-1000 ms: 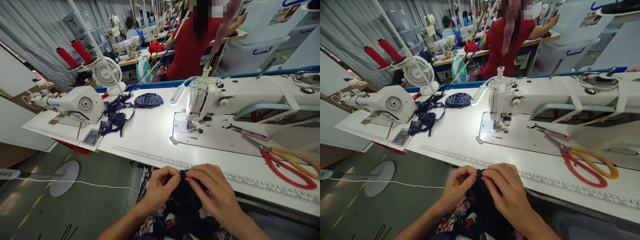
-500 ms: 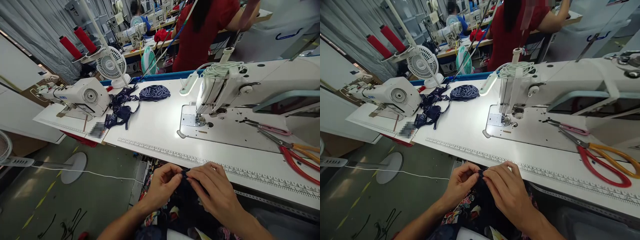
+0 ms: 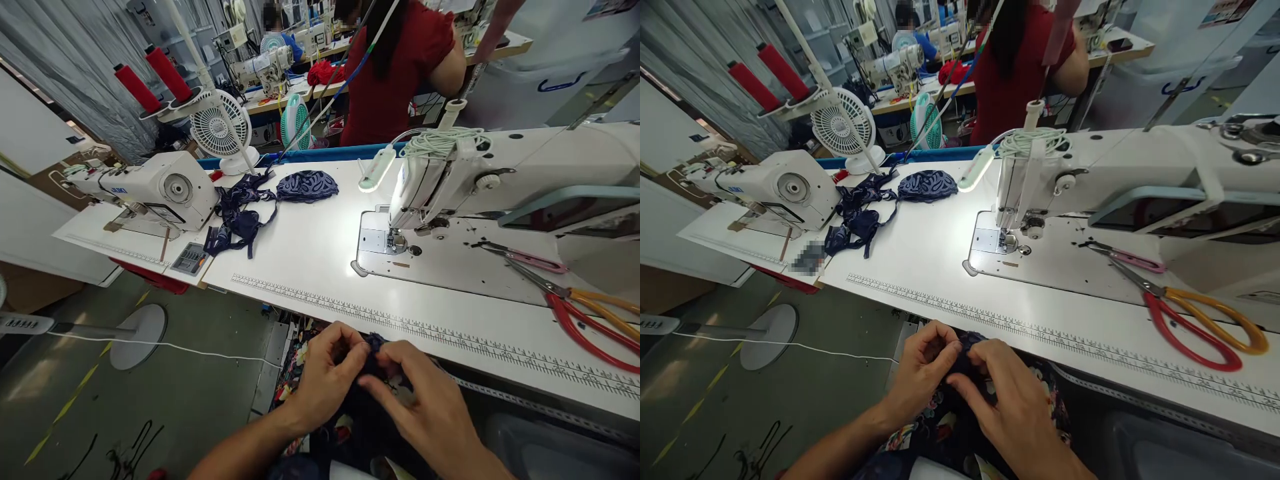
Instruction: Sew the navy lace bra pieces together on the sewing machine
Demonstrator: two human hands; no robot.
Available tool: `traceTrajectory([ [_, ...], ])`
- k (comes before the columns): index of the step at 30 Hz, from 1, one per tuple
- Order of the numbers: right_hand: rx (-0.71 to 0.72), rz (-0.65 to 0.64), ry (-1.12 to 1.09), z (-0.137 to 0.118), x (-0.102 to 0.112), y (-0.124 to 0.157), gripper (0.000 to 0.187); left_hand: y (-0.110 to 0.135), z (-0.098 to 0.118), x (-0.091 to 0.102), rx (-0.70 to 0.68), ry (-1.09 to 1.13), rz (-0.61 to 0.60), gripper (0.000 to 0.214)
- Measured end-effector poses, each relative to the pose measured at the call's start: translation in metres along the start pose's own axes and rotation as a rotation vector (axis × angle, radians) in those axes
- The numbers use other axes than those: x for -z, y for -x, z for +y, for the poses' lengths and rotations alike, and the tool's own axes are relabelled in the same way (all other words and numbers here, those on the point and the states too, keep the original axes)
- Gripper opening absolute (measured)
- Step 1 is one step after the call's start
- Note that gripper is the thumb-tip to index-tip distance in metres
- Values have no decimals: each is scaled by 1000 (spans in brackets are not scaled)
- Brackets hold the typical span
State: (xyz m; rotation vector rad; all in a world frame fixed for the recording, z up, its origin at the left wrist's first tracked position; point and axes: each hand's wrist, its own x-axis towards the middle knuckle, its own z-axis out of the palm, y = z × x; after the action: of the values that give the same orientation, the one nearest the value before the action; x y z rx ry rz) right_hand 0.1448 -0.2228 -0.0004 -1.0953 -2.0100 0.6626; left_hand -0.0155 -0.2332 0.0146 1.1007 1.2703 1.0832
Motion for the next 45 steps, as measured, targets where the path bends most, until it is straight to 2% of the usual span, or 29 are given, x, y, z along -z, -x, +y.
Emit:
traceTrajectory([
  [2,-129,-94,-91,-3,-2,2,17,-1,5,-3,1,0,-57,17],
  [5,-242,-129,-167,-5,0,1,9,-3,12,0,-108,-194,-123,10],
  [8,-326,-180,-237,-1,13,-4,16,-9,22,7,-263,-425,-184,13],
  [10,-364,-250,-304,4,26,-10,20,-15,29,12,-289,-513,-240,15],
  [13,-353,-331,-336,11,47,-20,23,-26,39,17,-195,-531,-325,11],
  [16,-321,-356,-264,16,59,-25,23,-36,42,17,-33,-446,-401,27],
  [19,-324,-356,-210,19,58,-22,21,-40,37,14,107,-272,-469,27],
  [22,-334,-333,-193,21,54,-19,19,-41,33,10,191,-133,-484,25],
  [25,-347,-330,-190,23,51,-18,22,-40,31,8,203,-88,-464,20],
  [29,-386,-340,-237,24,51,-21,32,-41,31,7,124,-116,-431,16],
  [35,-422,-339,-357,23,51,-31,26,-44,23,5,54,-125,-411,17],
  [41,-547,-453,-453,24,54,-36,28,-44,23,7,230,8,-442,29],
  [45,-622,-484,-559,28,54,-34,31,-46,22,7,313,75,-439,35],
])
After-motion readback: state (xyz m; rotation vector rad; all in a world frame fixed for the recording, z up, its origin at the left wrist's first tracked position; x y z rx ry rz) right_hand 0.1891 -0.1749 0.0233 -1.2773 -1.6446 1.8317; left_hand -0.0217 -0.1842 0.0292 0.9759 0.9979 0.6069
